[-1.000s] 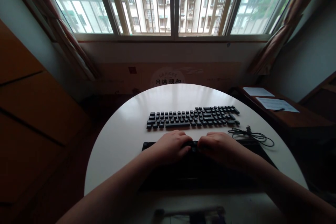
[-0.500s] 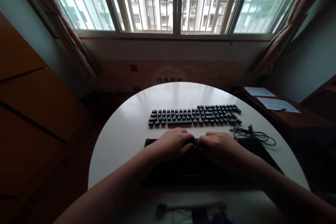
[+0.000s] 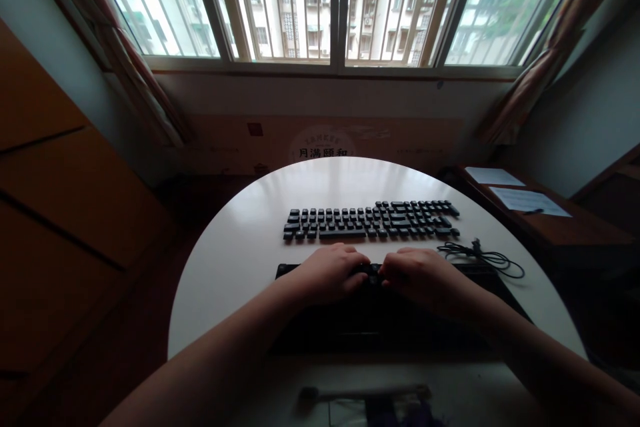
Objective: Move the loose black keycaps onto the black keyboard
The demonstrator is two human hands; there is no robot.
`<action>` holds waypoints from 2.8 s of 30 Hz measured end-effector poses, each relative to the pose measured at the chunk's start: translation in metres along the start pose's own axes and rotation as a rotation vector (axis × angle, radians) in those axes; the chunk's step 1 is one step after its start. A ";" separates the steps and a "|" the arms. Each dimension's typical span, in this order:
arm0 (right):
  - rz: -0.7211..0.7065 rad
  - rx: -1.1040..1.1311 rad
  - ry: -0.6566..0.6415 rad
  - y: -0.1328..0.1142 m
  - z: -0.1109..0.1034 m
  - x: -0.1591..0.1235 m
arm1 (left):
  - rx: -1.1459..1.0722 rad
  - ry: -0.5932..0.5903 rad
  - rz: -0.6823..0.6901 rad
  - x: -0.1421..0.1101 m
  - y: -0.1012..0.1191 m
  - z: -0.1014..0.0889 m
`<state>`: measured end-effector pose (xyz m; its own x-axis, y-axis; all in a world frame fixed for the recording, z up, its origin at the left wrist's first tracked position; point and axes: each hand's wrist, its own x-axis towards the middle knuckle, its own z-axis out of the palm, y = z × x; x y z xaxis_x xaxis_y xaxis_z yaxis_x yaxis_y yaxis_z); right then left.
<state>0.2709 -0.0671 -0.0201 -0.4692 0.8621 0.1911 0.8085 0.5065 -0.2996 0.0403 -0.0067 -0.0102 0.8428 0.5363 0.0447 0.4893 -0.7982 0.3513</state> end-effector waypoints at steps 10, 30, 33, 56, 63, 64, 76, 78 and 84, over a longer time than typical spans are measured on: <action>-0.007 -0.030 -0.007 -0.002 0.002 0.002 | -0.010 -0.015 -0.007 0.001 0.001 -0.001; 0.114 0.001 -0.083 -0.003 -0.006 0.004 | -0.049 0.063 0.179 0.001 -0.005 0.009; 0.028 -0.036 -0.126 -0.004 -0.011 0.003 | -0.070 0.044 0.171 0.001 -0.005 0.011; 0.373 -0.276 0.087 0.090 -0.039 0.104 | -0.121 0.021 0.196 0.000 -0.004 0.009; 0.447 -0.359 -0.109 0.105 -0.036 0.147 | -0.057 0.015 0.238 -0.001 -0.006 0.008; 0.455 -0.368 -0.142 0.105 -0.036 0.150 | -0.035 0.006 0.247 -0.002 -0.006 0.007; 0.496 -0.411 -0.241 0.111 -0.020 0.163 | 0.003 -0.036 0.251 -0.005 -0.002 0.001; 0.477 -0.396 -0.194 0.108 -0.017 0.164 | -0.007 -0.031 0.247 -0.005 -0.002 0.001; 0.351 -0.289 0.045 0.086 -0.033 0.150 | -0.003 -0.029 0.258 -0.004 -0.004 0.004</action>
<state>0.2817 0.1051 0.0135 -0.1383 0.9762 0.1671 0.9847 0.1535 -0.0819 0.0362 -0.0067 -0.0153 0.9458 0.3066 0.1070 0.2561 -0.9068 0.3348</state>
